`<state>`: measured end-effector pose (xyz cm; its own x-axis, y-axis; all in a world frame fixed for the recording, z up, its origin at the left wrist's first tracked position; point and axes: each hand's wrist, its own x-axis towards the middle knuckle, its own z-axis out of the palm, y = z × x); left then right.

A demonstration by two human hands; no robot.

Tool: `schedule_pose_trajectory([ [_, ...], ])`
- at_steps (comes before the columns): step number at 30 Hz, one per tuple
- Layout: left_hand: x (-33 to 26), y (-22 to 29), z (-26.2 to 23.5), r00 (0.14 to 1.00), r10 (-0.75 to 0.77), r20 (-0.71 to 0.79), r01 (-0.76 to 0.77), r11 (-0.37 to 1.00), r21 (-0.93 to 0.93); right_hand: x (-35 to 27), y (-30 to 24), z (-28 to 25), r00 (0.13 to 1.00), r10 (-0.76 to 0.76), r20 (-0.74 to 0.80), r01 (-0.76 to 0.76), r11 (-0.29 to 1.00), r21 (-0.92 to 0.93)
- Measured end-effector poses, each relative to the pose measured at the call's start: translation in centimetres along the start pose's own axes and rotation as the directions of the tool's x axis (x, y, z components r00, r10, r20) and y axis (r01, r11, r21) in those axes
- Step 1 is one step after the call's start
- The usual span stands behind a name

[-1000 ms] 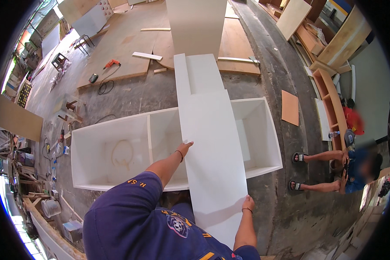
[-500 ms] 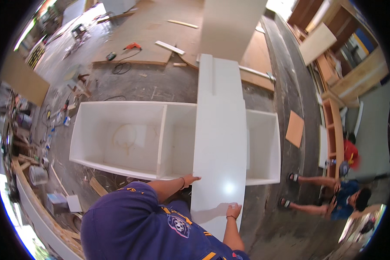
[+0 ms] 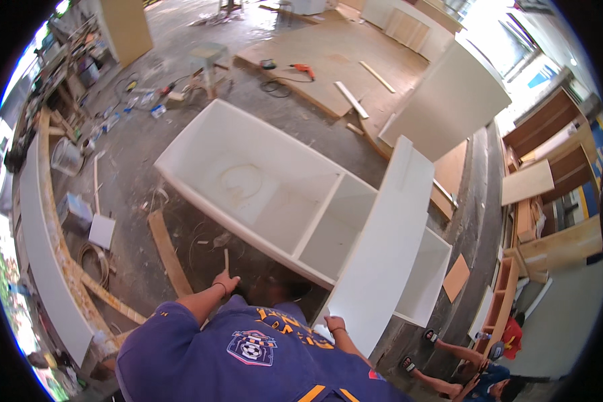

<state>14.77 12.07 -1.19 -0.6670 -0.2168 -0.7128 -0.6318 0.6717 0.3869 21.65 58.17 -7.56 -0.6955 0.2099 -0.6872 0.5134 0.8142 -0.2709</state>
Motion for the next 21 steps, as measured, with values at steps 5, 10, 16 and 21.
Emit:
schedule_pose_trajectory([
  [5,-5.2,-14.2,1.8,0.934,-0.322,-0.156,0.266,0.916,-0.299,-0.2,-9.8,-1.6,0.958,-0.117,0.261,0.093,0.990,0.102],
  [10,-9.1,-27.2,8.1,0.866,-0.470,-0.170,0.308,0.770,-0.559,0.6,-20.2,0.9,0.906,-0.143,0.399,0.109,0.988,0.107],
  [16,-12.8,-21.9,3.7,0.741,-0.653,-0.154,0.316,0.542,-0.779,3.4,-29.8,2.9,0.839,-0.271,0.472,0.223,0.962,0.157],
  [21,-12.7,-19.6,4.0,0.622,-0.719,-0.311,0.183,0.519,-0.835,2.5,-36.2,2.3,0.562,-0.583,0.587,0.763,0.640,-0.093],
])
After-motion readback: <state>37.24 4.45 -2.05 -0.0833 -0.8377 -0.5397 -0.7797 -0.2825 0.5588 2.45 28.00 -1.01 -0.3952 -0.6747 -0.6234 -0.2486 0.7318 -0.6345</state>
